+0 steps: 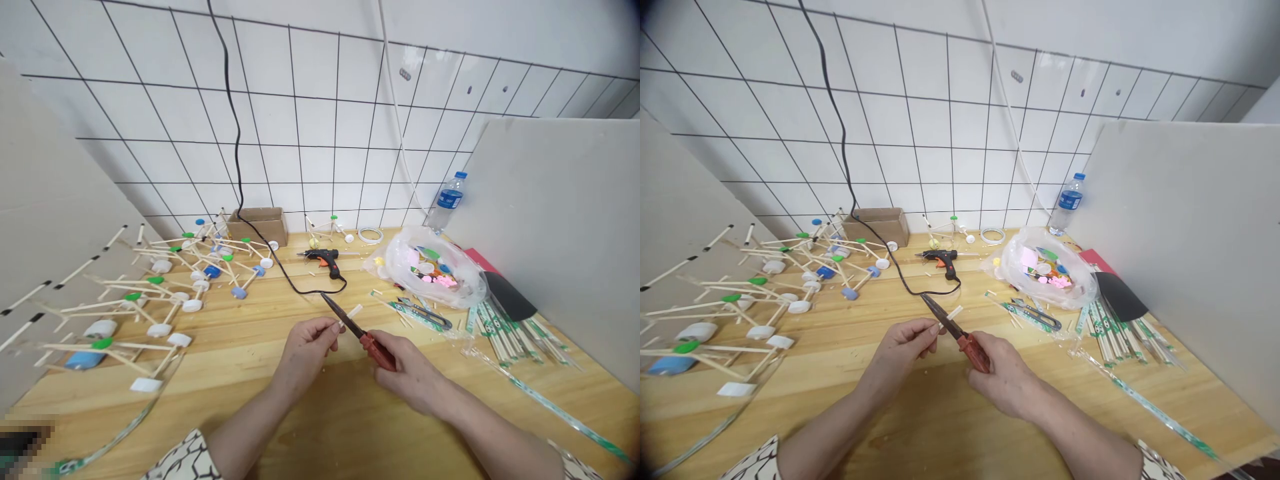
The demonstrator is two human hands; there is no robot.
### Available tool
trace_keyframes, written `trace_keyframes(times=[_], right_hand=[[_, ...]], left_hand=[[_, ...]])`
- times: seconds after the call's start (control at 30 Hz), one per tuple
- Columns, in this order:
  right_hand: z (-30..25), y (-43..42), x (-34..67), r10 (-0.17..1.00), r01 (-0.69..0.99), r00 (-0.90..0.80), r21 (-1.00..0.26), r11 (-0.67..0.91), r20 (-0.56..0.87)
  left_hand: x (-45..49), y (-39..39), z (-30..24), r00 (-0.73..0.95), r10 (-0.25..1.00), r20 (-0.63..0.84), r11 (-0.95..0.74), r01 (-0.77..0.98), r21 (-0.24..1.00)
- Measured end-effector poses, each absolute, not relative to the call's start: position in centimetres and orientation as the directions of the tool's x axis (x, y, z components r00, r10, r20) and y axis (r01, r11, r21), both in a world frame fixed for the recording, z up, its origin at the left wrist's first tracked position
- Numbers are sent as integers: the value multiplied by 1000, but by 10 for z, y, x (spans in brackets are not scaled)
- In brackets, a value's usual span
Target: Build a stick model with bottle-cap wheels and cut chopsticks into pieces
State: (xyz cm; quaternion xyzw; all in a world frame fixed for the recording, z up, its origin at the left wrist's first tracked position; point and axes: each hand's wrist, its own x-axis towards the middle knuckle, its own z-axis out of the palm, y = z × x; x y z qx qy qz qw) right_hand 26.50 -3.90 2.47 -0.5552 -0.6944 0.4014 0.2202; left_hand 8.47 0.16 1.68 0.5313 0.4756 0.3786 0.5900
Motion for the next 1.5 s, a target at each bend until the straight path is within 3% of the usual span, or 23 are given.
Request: trace_keyframes(times=[0.53,0.93,1.5], right_hand=[[29,-39,263,948,625,-274,-779,46,-164],[42,-46,258,938,626,-204,-774,-94,-279],[38,-45,259,934,644,-206,-759,-96,-292]], left_hand=[[86,3,21,240,960,-143,113,135,984],[86,6,22,276,932,-234,226,61,972],[88,5,21,251,929,-271,267,51,962]])
